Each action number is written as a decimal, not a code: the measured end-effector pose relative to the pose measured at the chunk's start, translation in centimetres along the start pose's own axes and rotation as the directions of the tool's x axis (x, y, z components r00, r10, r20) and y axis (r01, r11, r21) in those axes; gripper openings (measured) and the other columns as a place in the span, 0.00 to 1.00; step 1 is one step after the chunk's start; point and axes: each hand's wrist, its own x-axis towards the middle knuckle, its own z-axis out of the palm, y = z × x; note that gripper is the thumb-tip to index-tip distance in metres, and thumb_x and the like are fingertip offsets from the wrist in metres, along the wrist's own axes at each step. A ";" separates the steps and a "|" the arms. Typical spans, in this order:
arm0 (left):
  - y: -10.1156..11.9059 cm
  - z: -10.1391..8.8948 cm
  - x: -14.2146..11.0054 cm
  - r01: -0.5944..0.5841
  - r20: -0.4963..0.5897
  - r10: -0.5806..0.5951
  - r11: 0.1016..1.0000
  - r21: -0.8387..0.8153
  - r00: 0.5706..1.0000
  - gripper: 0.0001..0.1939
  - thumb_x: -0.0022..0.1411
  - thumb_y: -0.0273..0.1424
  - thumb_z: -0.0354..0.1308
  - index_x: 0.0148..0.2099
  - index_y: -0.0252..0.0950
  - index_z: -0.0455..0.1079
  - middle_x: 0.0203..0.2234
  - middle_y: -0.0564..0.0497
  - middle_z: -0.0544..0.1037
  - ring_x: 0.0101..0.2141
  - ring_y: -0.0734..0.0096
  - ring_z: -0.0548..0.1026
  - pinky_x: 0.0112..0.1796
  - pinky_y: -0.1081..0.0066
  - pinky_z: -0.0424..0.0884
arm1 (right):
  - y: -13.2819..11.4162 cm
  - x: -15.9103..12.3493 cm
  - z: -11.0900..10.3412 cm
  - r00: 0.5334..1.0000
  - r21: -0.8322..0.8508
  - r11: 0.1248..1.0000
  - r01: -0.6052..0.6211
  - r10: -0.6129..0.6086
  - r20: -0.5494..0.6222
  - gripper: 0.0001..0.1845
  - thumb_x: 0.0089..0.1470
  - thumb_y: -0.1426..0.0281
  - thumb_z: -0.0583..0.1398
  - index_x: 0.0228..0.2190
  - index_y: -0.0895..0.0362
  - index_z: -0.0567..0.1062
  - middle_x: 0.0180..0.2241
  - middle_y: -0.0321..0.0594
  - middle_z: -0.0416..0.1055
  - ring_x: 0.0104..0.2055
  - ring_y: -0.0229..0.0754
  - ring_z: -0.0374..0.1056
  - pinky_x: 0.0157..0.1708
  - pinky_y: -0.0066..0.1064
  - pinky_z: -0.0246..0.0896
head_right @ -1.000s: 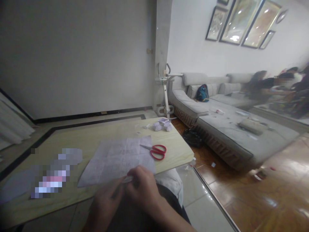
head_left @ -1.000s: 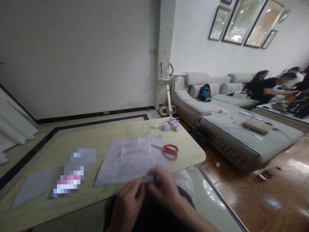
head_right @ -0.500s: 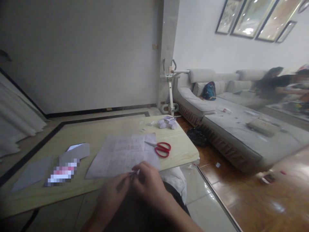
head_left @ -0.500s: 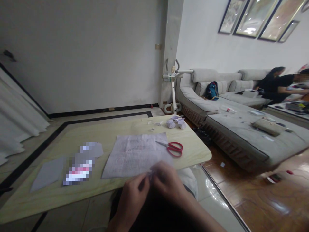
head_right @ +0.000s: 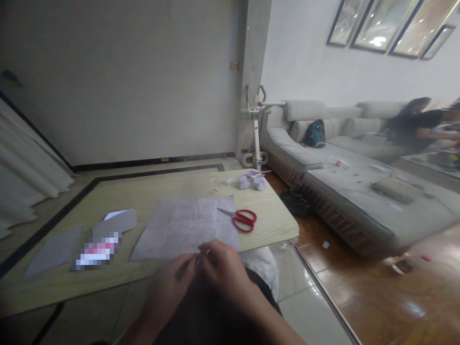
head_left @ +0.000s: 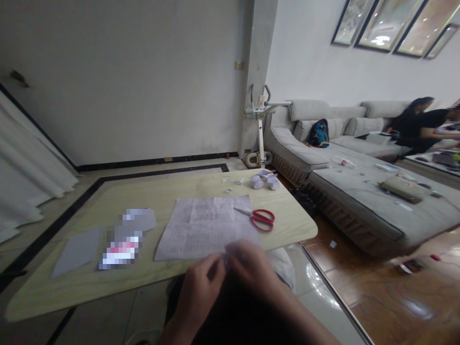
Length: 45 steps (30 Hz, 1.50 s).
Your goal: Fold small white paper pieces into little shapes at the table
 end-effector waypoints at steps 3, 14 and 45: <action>0.3 -0.2 0.0 0.016 0.009 -0.016 0.999 -0.037 1.000 0.12 0.65 0.31 0.51 0.35 0.38 0.76 0.26 0.50 0.83 0.26 0.65 0.81 0.28 0.72 0.76 | 0.2 -0.1 0.0 1.000 0.028 0.999 -0.024 0.024 -0.005 0.12 0.56 0.75 0.57 0.41 0.58 0.77 0.35 0.44 0.78 0.35 0.43 0.73 0.36 0.33 0.68; -1.3 0.0 0.2 0.235 0.019 -0.251 0.876 -0.421 0.968 0.19 0.68 0.38 0.46 0.45 0.33 0.76 0.40 0.44 0.83 0.41 0.59 0.81 0.39 0.66 0.78 | -1.3 0.8 -0.4 0.978 0.130 0.991 0.024 0.004 -0.207 0.13 0.50 0.77 0.58 0.36 0.58 0.80 0.33 0.43 0.78 0.34 0.42 0.73 0.35 0.31 0.69; 0.8 -0.1 -0.5 0.174 -0.037 -0.191 0.946 -0.272 0.981 0.13 0.65 0.35 0.49 0.29 0.38 0.65 0.20 0.55 0.73 0.22 0.69 0.74 0.25 0.75 0.69 | -1.6 0.1 0.3 0.945 0.178 0.970 0.163 -0.102 -0.311 0.18 0.49 0.80 0.55 0.39 0.55 0.79 0.36 0.42 0.73 0.37 0.42 0.70 0.37 0.32 0.69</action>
